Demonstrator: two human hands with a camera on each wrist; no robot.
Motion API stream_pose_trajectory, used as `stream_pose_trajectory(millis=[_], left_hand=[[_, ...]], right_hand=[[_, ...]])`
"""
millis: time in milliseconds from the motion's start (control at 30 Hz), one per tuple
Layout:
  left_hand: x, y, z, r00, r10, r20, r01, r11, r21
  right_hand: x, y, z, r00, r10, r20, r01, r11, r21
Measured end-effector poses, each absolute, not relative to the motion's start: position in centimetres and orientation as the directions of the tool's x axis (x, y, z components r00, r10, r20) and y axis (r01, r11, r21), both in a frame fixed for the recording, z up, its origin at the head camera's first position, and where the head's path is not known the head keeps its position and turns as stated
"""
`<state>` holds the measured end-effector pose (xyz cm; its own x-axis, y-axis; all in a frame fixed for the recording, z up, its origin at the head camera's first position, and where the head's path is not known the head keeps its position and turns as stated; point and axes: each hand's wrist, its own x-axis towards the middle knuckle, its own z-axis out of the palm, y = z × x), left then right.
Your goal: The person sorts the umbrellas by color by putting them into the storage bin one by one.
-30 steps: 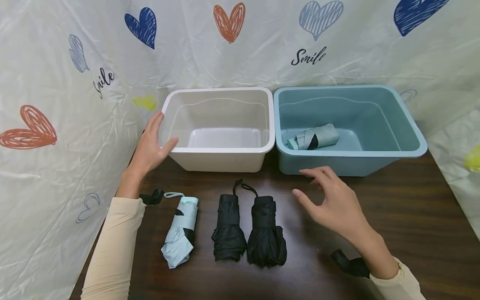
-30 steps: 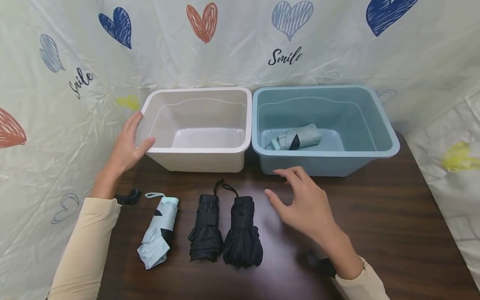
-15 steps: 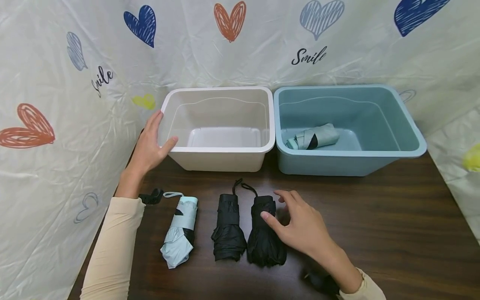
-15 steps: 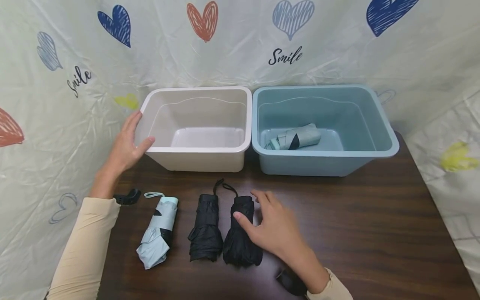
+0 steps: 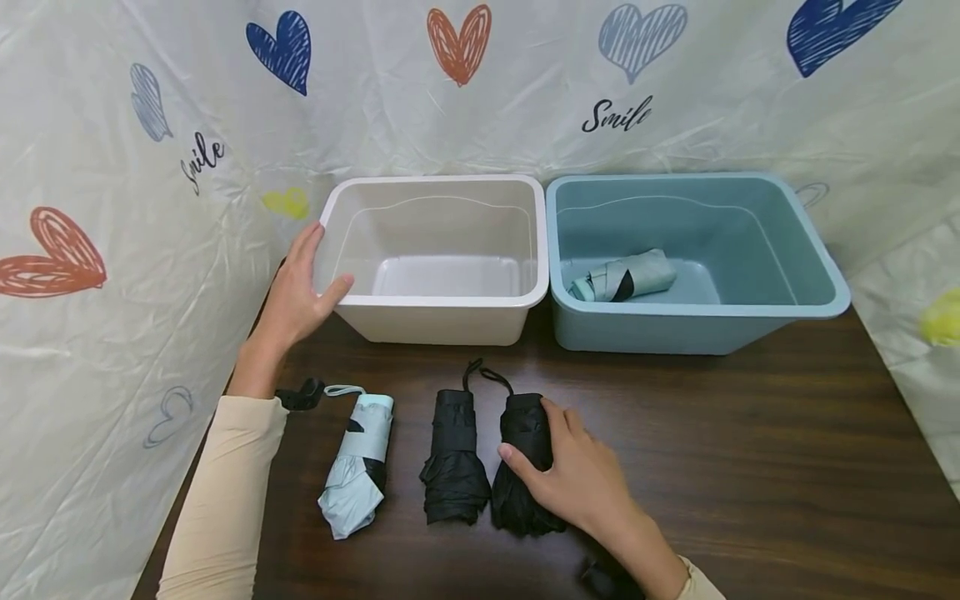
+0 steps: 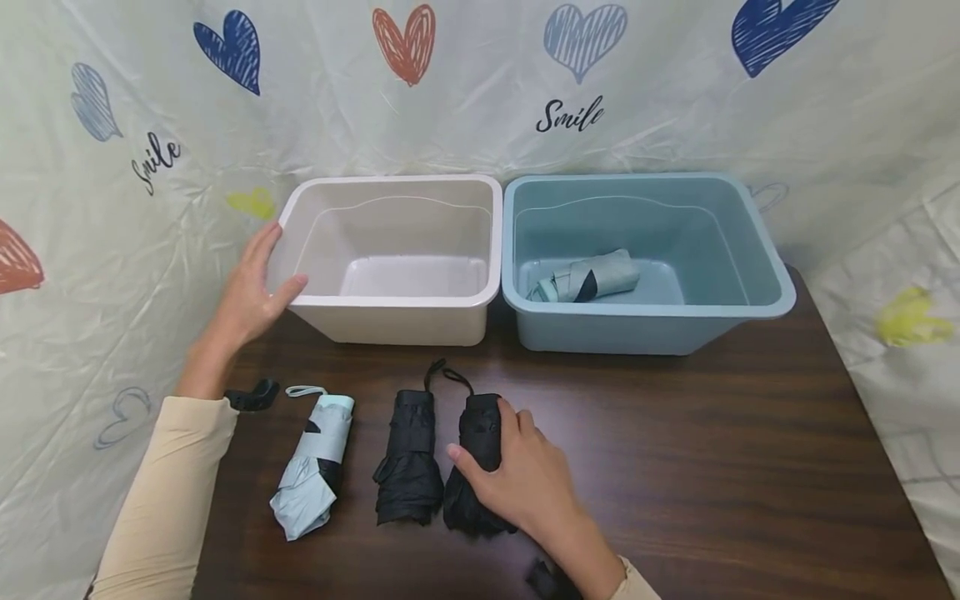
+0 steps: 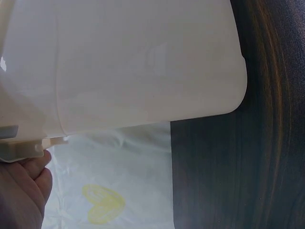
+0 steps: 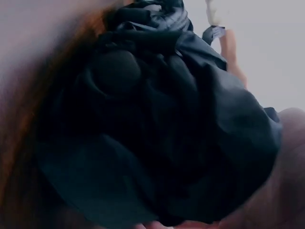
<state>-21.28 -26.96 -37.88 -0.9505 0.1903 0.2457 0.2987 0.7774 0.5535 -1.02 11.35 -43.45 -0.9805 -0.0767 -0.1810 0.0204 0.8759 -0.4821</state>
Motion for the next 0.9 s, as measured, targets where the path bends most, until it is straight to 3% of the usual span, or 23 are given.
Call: stream_pose_trajectory(millis=[400,900], left_hand=[[-21.3,-26.8,-37.9,-0.948,0.192,0.253,0.305,0.776,0.552],[-21.2,-26.8,-37.6,-0.950,0.197,0.244,0.303,0.777,0.552]], right_hand=[[-1.0,10.1,-44.4,-0.968,-0.052,-0.244,0.059,0.902,-0.427],[-0.2,11.6,-43.8,-0.965,-0.081,-0.251,0.077,0.825,-0.561]])
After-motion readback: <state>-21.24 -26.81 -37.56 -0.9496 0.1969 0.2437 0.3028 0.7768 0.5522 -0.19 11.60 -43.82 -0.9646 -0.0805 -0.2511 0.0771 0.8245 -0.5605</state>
